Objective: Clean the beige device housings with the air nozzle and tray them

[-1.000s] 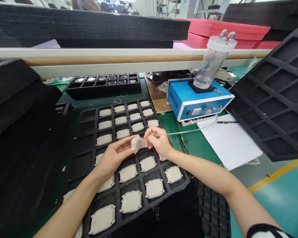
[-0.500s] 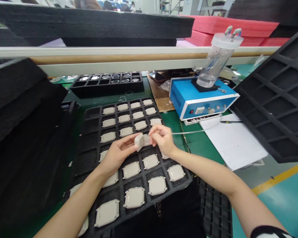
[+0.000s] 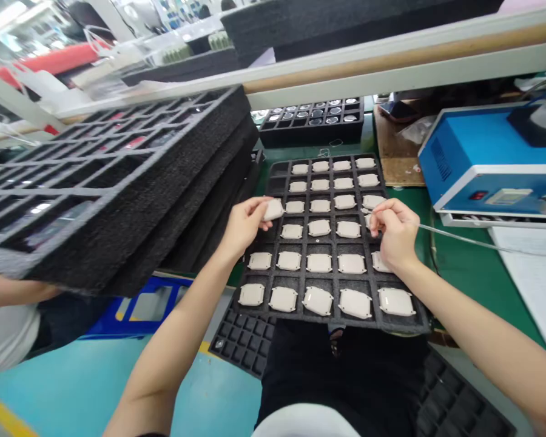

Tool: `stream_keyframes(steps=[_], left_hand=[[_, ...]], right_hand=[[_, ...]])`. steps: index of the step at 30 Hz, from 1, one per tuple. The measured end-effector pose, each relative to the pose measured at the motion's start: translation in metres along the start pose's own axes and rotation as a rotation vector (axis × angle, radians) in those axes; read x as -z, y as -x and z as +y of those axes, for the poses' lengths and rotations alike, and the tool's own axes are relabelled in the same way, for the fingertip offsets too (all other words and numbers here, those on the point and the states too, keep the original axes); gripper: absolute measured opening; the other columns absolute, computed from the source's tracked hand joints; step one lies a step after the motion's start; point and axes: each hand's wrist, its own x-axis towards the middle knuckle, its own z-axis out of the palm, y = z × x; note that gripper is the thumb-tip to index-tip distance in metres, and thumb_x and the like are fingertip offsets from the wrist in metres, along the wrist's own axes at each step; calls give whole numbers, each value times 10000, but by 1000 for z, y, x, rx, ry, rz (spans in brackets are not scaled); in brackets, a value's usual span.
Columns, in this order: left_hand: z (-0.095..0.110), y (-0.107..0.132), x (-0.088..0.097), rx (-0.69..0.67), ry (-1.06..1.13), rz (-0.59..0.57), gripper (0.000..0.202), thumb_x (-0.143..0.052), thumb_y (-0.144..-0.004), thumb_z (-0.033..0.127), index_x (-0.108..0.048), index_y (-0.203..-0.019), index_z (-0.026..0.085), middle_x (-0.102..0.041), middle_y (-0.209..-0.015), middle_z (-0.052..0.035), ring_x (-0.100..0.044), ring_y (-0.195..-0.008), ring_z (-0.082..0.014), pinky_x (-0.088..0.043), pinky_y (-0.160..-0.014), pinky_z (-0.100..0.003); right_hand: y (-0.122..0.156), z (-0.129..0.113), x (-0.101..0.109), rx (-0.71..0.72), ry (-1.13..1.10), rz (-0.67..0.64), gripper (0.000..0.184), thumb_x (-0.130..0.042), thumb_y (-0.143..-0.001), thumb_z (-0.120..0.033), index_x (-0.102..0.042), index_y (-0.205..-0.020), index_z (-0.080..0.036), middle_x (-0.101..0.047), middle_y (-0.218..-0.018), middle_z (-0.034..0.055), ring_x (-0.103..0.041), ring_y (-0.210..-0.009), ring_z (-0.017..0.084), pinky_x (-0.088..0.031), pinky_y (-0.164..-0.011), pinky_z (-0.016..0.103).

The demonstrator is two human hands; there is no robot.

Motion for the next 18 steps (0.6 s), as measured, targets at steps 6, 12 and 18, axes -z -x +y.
stream_keyframes(steps=[6,12,18], left_hand=[[-48,5,20,-13,-246,8,225,-599,-728,329,-650,-825,133,-628,-638,-12,-541,-566,-139,-378,-553,-226],[-52,-7,28,-55,-287,-112,204,-605,-721,320,-682,-768,137,-665,-691,-27,-553,-608,-149,-397,-587,-233],[-42,9,25,-112,-305,-83,193,-621,-716,253,-712,-851,150,-661,-994,-84,-589,-693,-160,-459,-665,-271]], right_hand=[[2,-1,-1,-4,16,-23,74,-493,-632,-128,-535,-589,-170,-503,-432,-44,-411,-341,63,-310,-349,180],[1,-1,-1,-27,30,-27,80,-491,-629,-120,-539,-583,-162,-505,-430,-41,-412,-342,65,-305,-346,178],[2,-1,-1,-48,52,-37,73,-504,-623,-115,-547,-581,-156,-517,-436,-35,-414,-343,67,-301,-347,179]])
